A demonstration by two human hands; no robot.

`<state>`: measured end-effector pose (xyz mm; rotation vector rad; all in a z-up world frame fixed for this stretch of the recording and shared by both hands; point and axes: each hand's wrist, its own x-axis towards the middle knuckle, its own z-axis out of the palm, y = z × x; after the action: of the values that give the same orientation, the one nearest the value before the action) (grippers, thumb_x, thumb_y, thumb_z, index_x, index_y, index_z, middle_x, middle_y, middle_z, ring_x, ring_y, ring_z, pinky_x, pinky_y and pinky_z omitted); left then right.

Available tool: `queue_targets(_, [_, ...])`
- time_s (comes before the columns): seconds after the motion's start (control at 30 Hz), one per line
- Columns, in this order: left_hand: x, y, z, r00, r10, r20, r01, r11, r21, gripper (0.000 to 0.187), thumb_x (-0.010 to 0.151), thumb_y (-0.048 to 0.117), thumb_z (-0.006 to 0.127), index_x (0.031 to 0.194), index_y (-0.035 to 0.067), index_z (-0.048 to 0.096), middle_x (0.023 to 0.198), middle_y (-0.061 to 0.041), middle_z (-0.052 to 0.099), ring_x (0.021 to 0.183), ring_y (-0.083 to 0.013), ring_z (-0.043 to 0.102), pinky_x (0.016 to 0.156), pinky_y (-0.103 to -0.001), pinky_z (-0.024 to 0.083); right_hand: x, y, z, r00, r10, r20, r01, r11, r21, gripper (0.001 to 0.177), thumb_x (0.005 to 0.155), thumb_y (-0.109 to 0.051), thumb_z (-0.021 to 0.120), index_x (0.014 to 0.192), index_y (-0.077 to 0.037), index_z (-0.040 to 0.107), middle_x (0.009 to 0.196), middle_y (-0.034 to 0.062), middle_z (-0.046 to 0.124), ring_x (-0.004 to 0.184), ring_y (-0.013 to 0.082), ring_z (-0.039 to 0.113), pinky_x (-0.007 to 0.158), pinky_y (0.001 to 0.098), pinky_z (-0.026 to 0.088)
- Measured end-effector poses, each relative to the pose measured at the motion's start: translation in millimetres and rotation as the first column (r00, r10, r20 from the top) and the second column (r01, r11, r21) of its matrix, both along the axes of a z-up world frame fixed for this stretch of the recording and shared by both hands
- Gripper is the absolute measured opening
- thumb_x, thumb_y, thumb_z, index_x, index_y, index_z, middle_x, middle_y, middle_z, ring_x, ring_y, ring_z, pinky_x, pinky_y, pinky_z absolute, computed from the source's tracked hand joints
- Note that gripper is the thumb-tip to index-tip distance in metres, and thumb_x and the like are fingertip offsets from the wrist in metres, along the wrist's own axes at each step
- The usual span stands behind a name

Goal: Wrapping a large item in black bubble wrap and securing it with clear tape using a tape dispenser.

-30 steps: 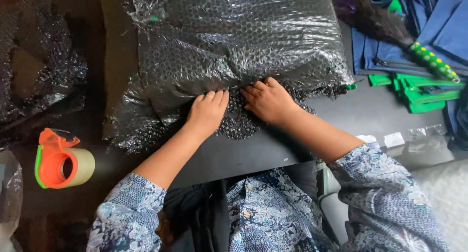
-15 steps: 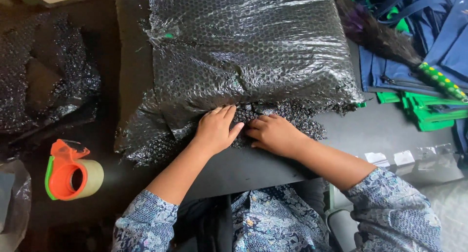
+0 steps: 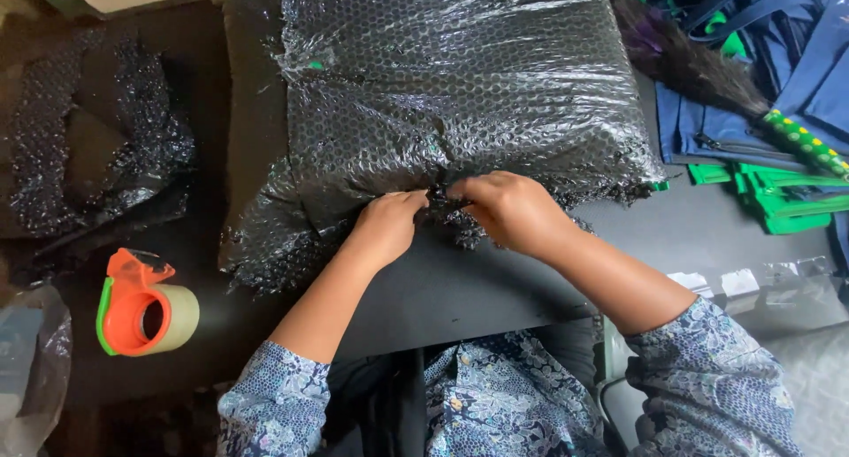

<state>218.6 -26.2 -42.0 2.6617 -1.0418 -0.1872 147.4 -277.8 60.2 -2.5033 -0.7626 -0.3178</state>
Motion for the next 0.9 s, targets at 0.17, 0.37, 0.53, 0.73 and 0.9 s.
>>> queue_targets(0.17, [-13.0,7.4,17.0,0.995,-0.080,0.067,0.091,0.980,-0.178,0.034,0.100,0.011,0.051,0.131,0.004,0.064,0.130,-0.016,0.066,0.116,-0.0360,0.065,0.101,-0.043,0.052,-5.6,-18.1,-25.5,0.987,-0.069,-0.145,0.062,0.997,-0.048,0.018,0.097,-0.013,0.067,0.114,-0.017,0.066,0.086,0.0074,0.074,0.084,0.0310,0.074,0.069,0.0438,0.059])
queue_targets(0.37, [-34.9,13.0,48.0,0.942,-0.125,0.313,0.162,0.982,-0.095,0.034,0.102,0.009,0.049,0.131,0.022,0.060,0.119,0.000,0.062,0.088,-0.0219,0.073,0.079,-0.033,0.061,-2.7,-22.6,-96.2,0.999,-0.011,0.031,0.019,0.971,-0.236,0.015,0.090,-0.020,0.068,0.101,-0.012,0.074,0.095,0.0130,0.073,0.094,0.0319,0.072,0.079,0.0438,0.058])
queue_targets(0.53, [-35.4,11.6,28.5,0.826,-0.184,0.532,0.202,0.979,0.024,0.018,0.104,0.008,0.051,0.111,0.021,0.062,0.113,0.004,0.058,0.065,-0.0112,0.068,0.065,-0.025,0.060,-10.9,-11.6,-77.7,1.000,0.021,-0.017,-0.026,0.914,-0.405,0.056,0.090,-0.058,0.063,0.120,-0.011,0.071,0.114,0.0101,0.066,0.105,0.0309,0.066,0.083,0.0439,0.053])
queue_targets(0.73, [-32.1,-20.4,-2.7,0.617,-0.140,0.775,0.308,0.949,-0.074,0.003,0.097,0.014,0.067,0.095,0.012,0.065,0.096,-0.004,0.063,0.084,-0.0226,0.068,0.074,-0.033,0.056,3.1,-24.8,-132.4,0.948,0.109,0.298,-0.007,0.946,-0.323,0.015,0.093,-0.016,0.066,0.103,-0.007,0.073,0.095,0.0097,0.066,0.086,0.0303,0.069,0.064,0.0348,0.059])
queue_targets(0.9, [-9.7,-25.5,-26.2,0.615,-0.074,0.785,0.220,0.972,-0.081,0.055,0.083,0.033,0.080,0.128,0.006,0.062,0.108,-0.014,0.064,0.092,-0.0273,0.066,0.084,-0.040,0.054,4.7,-20.1,-113.7,0.842,0.162,0.515,0.056,0.922,-0.382,0.009,0.096,-0.019,0.064,0.093,-0.012,0.068,0.087,0.0058,0.061,0.082,0.0253,0.064,0.060,0.0313,0.055])
